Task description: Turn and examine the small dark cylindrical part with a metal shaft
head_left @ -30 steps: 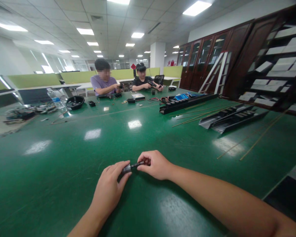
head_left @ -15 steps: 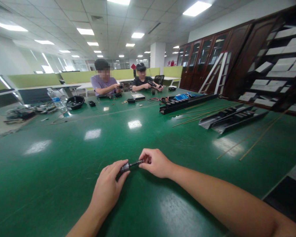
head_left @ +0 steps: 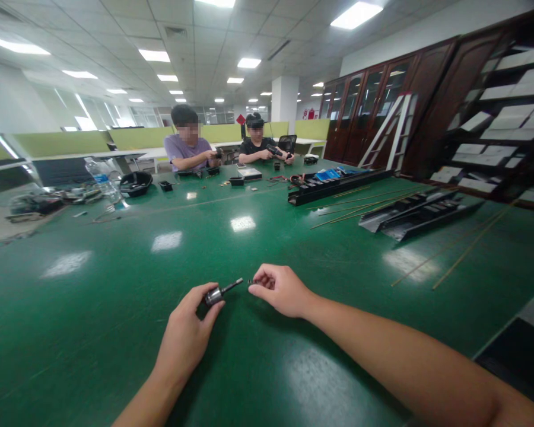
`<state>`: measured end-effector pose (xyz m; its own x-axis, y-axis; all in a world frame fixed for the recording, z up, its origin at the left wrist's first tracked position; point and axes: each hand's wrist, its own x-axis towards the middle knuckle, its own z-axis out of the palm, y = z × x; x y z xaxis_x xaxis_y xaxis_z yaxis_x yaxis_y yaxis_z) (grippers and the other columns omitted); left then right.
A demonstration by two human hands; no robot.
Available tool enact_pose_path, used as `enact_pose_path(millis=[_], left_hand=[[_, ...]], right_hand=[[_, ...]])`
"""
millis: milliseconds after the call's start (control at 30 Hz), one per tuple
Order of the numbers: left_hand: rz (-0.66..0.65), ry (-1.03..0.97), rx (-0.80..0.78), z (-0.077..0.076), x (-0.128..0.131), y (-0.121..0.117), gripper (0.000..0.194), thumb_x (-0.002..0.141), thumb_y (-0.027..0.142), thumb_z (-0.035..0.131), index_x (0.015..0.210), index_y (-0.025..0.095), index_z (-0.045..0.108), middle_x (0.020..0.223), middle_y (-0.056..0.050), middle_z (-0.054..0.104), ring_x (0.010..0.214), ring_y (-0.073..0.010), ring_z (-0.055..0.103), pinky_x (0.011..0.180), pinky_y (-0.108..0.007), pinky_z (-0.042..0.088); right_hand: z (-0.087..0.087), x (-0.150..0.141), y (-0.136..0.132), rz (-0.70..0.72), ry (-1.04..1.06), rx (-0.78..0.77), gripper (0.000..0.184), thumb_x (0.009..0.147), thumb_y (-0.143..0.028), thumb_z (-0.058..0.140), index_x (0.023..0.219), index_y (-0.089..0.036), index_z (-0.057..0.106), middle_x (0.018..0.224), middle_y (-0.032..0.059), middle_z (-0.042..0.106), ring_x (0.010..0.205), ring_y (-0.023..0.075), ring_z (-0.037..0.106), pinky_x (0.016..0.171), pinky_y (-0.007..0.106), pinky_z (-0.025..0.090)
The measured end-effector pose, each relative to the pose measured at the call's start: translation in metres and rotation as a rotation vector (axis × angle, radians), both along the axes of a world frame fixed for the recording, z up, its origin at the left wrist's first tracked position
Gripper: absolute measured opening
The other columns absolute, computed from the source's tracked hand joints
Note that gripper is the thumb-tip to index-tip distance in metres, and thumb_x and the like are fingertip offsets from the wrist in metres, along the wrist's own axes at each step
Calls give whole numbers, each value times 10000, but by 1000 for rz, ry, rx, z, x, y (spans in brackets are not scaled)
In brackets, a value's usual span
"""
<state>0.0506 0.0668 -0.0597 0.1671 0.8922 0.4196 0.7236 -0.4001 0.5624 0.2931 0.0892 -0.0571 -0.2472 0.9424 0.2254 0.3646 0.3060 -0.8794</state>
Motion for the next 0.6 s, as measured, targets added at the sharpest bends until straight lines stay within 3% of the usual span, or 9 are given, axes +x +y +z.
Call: enact_pose_path(millis=[400, 600], left_hand=[[14, -85, -64, 4, 1, -2, 297, 871, 401, 602, 1135, 266, 623, 1125, -25, 669, 1049, -227, 628, 985, -392, 480], [89, -184, -101, 3, 0, 2, 475, 865, 511, 581, 1253, 239, 553, 1197, -73, 658, 1069, -251, 653, 1004, -444, 497]], right_hand=[[0, 0, 0, 4, -18, 2, 185, 816, -325, 696, 887, -155, 675, 711, 5, 655, 612, 117, 577, 576, 226, 444], [-1, 0, 0, 19, -53, -12, 190, 811, -324, 701, 889, -152, 684, 727, 14, 669, 629, 119, 592, 589, 226, 451]])
